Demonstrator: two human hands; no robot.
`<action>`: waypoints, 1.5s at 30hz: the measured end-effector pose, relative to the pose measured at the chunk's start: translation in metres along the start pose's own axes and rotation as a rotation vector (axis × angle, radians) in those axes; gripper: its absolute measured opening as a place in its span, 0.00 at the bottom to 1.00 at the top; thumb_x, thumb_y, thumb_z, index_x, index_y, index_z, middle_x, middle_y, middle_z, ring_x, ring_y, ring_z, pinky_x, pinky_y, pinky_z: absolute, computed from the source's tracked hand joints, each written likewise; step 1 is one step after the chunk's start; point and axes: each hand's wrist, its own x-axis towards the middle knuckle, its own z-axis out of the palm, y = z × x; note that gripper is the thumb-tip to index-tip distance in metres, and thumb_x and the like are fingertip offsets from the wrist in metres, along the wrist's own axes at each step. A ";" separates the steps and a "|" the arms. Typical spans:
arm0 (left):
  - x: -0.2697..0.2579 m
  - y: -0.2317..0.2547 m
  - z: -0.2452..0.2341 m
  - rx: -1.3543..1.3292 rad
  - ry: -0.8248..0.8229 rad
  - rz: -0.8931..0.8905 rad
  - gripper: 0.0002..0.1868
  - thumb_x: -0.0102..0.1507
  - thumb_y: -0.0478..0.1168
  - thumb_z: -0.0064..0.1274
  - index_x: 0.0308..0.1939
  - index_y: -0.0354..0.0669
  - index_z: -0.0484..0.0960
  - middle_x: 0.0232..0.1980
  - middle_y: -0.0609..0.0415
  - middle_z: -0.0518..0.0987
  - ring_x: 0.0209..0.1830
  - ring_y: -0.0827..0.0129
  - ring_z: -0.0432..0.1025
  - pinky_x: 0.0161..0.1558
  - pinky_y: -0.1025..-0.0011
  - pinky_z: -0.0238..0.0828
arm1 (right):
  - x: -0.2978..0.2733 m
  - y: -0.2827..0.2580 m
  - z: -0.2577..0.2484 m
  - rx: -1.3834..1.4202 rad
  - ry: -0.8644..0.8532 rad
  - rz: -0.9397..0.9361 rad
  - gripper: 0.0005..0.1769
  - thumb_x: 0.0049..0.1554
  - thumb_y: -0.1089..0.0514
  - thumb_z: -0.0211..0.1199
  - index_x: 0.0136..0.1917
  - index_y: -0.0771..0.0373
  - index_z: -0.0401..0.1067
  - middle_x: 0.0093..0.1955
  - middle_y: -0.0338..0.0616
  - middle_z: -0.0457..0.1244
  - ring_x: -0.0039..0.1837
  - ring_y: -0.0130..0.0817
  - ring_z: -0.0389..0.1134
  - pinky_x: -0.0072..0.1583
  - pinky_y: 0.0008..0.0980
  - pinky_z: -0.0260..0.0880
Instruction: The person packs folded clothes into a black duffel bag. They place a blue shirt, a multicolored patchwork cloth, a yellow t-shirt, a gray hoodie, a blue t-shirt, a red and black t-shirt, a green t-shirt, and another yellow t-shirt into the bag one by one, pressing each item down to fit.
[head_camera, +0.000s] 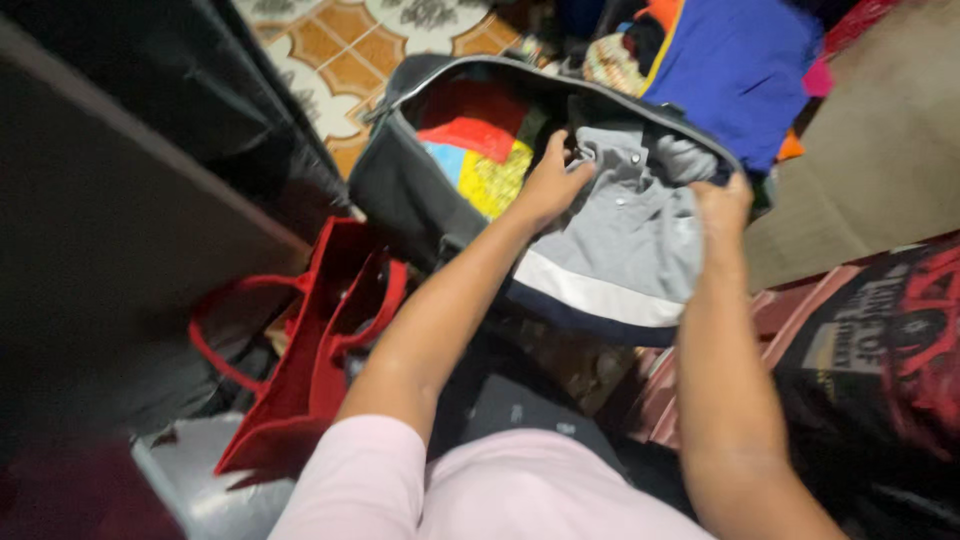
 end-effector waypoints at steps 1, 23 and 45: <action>-0.002 0.003 0.005 0.091 0.010 0.035 0.39 0.63 0.39 0.57 0.74 0.35 0.56 0.62 0.31 0.75 0.61 0.45 0.73 0.60 0.58 0.69 | 0.000 0.002 0.004 -0.044 0.042 -0.077 0.24 0.48 0.68 0.73 0.59 0.69 0.75 0.54 0.45 0.70 0.54 0.34 0.69 0.59 0.33 0.71; -0.002 0.065 0.058 0.944 -0.531 0.286 0.35 0.67 0.70 0.37 0.73 0.65 0.69 0.70 0.47 0.72 0.67 0.45 0.66 0.65 0.43 0.59 | -0.190 -0.191 -0.044 -0.145 0.015 0.269 0.15 0.67 0.57 0.58 0.64 0.67 0.69 0.59 0.48 0.66 0.61 0.35 0.67 0.62 0.34 0.65; -0.046 0.081 0.003 -0.204 -0.781 -0.255 0.29 0.66 0.53 0.49 0.64 0.37 0.76 0.56 0.53 0.80 0.52 0.71 0.72 0.56 0.70 0.69 | -0.173 -0.258 -0.031 -0.895 -0.488 -0.373 0.12 0.51 0.56 0.60 0.47 0.62 0.74 0.47 0.48 0.66 0.53 0.50 0.66 0.52 0.51 0.62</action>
